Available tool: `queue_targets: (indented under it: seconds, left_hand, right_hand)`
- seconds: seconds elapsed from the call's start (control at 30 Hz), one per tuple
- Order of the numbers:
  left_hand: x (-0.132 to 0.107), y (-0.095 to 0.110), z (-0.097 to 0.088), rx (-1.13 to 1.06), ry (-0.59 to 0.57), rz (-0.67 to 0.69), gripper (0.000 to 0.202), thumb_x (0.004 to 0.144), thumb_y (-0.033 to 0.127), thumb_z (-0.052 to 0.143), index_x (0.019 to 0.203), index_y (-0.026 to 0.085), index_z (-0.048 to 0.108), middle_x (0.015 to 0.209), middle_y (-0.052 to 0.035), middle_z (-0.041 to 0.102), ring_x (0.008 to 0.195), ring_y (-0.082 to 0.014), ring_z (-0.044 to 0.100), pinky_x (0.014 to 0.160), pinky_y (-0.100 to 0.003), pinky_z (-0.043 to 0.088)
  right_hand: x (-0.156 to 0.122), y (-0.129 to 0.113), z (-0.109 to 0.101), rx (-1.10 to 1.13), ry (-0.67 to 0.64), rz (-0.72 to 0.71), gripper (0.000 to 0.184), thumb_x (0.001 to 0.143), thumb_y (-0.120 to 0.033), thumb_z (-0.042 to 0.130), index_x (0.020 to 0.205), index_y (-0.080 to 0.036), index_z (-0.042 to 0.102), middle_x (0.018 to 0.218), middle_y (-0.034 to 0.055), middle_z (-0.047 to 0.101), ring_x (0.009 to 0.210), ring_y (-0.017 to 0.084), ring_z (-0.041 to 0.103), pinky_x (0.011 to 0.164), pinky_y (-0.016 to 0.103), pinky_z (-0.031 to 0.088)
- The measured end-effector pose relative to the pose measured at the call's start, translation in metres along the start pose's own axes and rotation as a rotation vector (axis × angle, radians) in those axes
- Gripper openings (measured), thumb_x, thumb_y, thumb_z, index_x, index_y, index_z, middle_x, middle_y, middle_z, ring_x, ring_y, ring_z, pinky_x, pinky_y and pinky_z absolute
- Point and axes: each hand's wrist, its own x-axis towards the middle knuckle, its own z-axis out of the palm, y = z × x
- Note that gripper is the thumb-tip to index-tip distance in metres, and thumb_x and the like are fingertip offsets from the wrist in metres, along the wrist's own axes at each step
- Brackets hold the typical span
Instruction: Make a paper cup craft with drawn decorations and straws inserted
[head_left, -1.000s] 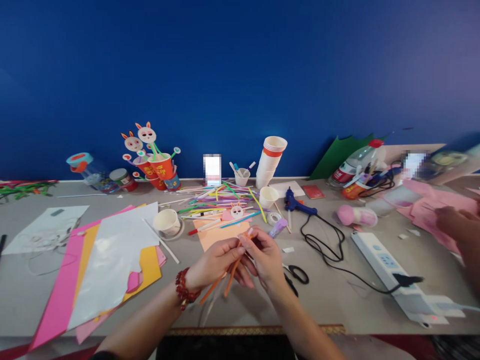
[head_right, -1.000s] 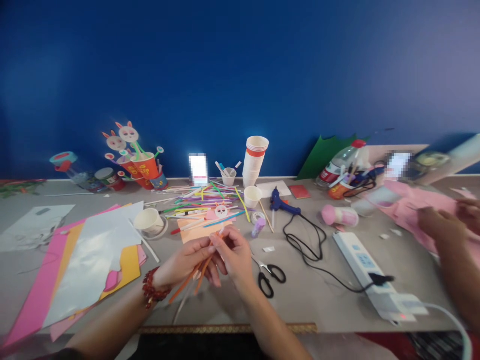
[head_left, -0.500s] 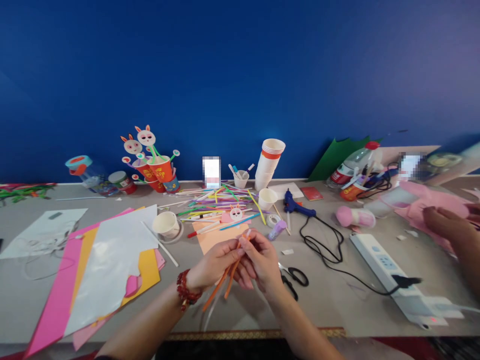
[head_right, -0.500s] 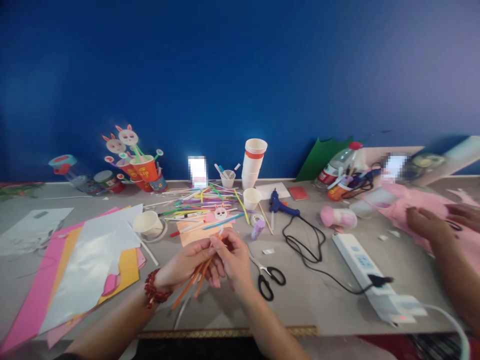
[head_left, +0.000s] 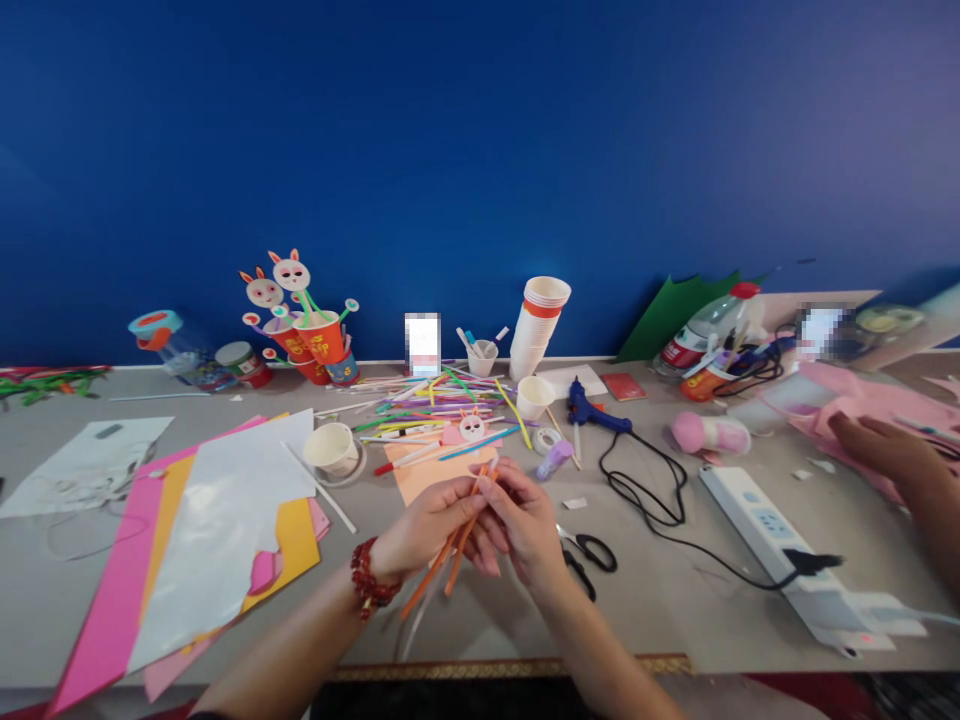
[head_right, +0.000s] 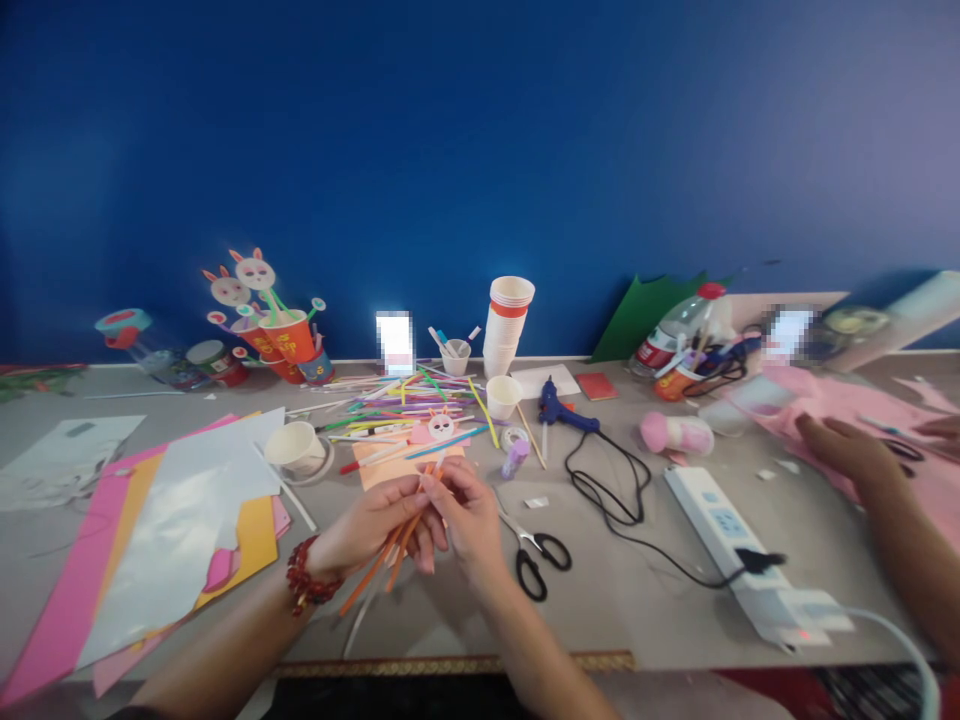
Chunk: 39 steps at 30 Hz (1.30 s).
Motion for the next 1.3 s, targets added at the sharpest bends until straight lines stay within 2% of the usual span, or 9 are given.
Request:
queue_targets:
  seconds: [0.3,0.6,0.77,0.93,1.1,1.3]
  left_hand:
    - [0.002,-0.003,-0.002,0.012,0.001,0.003,0.031,0.092,0.044,0.053,0.096,0.013,0.056,0.076,-0.0077,0.072,0.057,-0.0152,0.07,0.053,-0.023,0.056]
    - [0.001,-0.002,-0.003,0.015,0.025,-0.001,0.034,0.09,0.047,0.056,0.095,0.013,0.056,0.074,-0.0073,0.071,0.053,-0.0147,0.069,0.05,-0.022,0.054]
    - [0.001,-0.004,-0.005,0.01,0.017,0.011,0.032,0.09,0.044,0.057,0.097,0.013,0.056,0.075,-0.0063,0.07,0.053,-0.0148,0.069,0.049,-0.022,0.053]
    - [-0.001,-0.004,-0.006,0.017,0.01,0.013,0.032,0.09,0.044,0.056,0.098,0.013,0.056,0.074,-0.0069,0.07,0.052,-0.0152,0.069,0.048,-0.021,0.052]
    - [-0.002,-0.002,-0.002,-0.005,0.015,-0.005,0.033,0.088,0.046,0.059,0.095,0.013,0.056,0.072,-0.0062,0.07,0.049,-0.0146,0.068,0.046,-0.02,0.05]
    - [-0.003,-0.003,0.0,0.025,0.026,0.035,0.034,0.09,0.046,0.057,0.101,0.013,0.055,0.069,-0.0041,0.069,0.044,-0.0127,0.065,0.042,-0.018,0.046]
  right_hand:
    - [-0.002,0.004,0.004,0.069,0.043,0.055,0.011,0.078,-0.037,0.074,0.079,-0.026,0.075,0.087,0.0056,0.067,0.084,0.02,0.063,0.078,0.035,0.053]
    - [-0.003,0.001,0.006,0.085,0.062,0.096,0.013,0.078,-0.037,0.074,0.078,-0.025,0.074,0.086,0.0051,0.067,0.083,0.02,0.063,0.075,0.033,0.054]
    - [-0.003,-0.002,0.005,0.073,0.026,0.095,0.014,0.079,-0.037,0.073,0.079,-0.023,0.074,0.089,0.0061,0.067,0.084,0.019,0.063,0.072,0.031,0.054]
    - [-0.003,-0.005,0.006,0.058,0.001,0.085,0.018,0.079,-0.037,0.073,0.07,-0.021,0.071,0.086,0.0045,0.065,0.078,0.017,0.061,0.063,0.026,0.053]
    - [-0.002,-0.007,0.007,0.047,-0.014,0.062,0.017,0.08,-0.037,0.072,0.072,-0.022,0.072,0.081,0.0042,0.058,0.078,0.018,0.057,0.063,0.026,0.051]
    - [-0.003,-0.007,0.008,0.025,-0.035,0.049,0.017,0.083,-0.037,0.07,0.074,-0.023,0.072,0.079,0.0043,0.055,0.077,0.018,0.055,0.065,0.028,0.051]
